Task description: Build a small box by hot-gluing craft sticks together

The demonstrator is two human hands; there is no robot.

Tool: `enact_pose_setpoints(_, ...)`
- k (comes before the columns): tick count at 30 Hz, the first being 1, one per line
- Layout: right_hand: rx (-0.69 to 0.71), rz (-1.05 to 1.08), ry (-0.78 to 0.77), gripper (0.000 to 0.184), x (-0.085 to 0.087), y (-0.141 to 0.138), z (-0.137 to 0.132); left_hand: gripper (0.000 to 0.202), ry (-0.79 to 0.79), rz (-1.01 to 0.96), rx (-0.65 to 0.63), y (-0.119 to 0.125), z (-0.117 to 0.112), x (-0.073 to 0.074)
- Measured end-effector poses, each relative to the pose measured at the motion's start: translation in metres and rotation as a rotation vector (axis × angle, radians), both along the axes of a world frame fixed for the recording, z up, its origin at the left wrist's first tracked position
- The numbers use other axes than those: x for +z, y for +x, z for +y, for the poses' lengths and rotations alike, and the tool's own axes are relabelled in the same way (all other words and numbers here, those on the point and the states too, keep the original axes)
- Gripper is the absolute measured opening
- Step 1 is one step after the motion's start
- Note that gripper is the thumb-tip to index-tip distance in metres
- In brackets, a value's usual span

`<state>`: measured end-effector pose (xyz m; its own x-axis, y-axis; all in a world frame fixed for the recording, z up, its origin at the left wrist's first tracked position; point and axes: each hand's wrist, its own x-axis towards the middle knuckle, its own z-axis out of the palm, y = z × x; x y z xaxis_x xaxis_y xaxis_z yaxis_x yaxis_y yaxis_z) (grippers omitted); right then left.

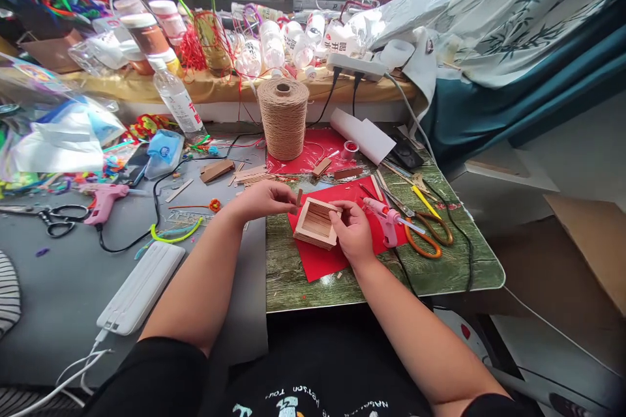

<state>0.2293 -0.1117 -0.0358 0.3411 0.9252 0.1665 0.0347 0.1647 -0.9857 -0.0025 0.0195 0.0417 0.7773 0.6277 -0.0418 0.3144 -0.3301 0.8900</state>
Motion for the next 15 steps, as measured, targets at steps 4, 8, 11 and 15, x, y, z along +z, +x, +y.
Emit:
enact_pose_setpoints(4,0.001,-0.036,0.03,0.026,0.004,0.001,-0.001,0.024,0.058,-0.161,0.06,0.015,-0.011,0.0)
enact_pose_setpoints(8,-0.096,-0.299,0.189,0.028,0.017,0.004,-0.008,0.018,0.257,-0.193,0.129,0.031,-0.021,-0.006)
enact_pose_setpoints(11,-0.057,-0.45,0.248,0.038,0.033,0.004,-0.013,0.012,0.504,-0.192,0.058,0.039,-0.023,-0.011)
enact_pose_setpoints(15,0.045,-0.525,0.245,0.021,0.05,0.003,-0.009,0.013,0.614,-0.141,-0.047,0.045,-0.023,-0.015)
